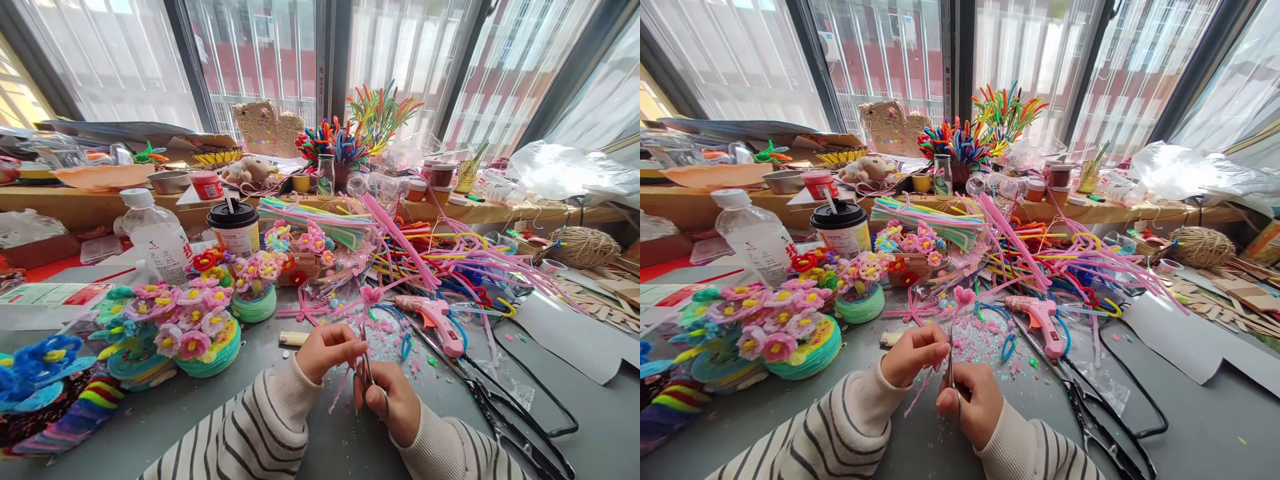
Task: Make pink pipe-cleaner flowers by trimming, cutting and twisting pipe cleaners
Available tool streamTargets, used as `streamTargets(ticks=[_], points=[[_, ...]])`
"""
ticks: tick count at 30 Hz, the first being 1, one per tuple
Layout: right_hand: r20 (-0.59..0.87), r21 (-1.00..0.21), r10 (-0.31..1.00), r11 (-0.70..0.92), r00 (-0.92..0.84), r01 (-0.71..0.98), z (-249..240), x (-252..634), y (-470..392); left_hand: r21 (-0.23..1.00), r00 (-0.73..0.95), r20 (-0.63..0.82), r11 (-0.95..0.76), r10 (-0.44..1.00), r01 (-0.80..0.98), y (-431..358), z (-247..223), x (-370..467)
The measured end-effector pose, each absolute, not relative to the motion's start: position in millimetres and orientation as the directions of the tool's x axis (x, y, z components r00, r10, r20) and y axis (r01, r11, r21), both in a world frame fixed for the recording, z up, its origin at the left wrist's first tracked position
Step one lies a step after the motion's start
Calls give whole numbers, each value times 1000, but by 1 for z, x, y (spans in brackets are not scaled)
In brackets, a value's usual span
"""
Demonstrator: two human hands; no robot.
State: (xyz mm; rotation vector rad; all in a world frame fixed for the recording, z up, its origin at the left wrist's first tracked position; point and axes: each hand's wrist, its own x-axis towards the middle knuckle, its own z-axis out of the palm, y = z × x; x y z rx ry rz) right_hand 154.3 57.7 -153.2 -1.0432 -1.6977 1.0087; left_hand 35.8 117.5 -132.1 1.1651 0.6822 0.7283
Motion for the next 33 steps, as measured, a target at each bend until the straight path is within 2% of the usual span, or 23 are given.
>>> streamTargets(ticks=[8,14,20,27,33], points=[[261,-899,945,312,-195,306,-158,156,60,957,645,-63,229,762,-178,118,-135,36],[317,-884,940,342,-130,320,-160,159,62,931,689,-72,297,722,-214,117,-135,35],[291,-911,939,330,-181,248,-160,159,62,924,747,-84,332,659,-188,117,-135,35],[304,-921,924,348,-231,177,-155,155,59,922,734,-91,335,674,-193,117,-135,35],[281,-908,917,349,-282,230,-152,154,57,919,692,-72,317,719,-234,118,-137,35]])
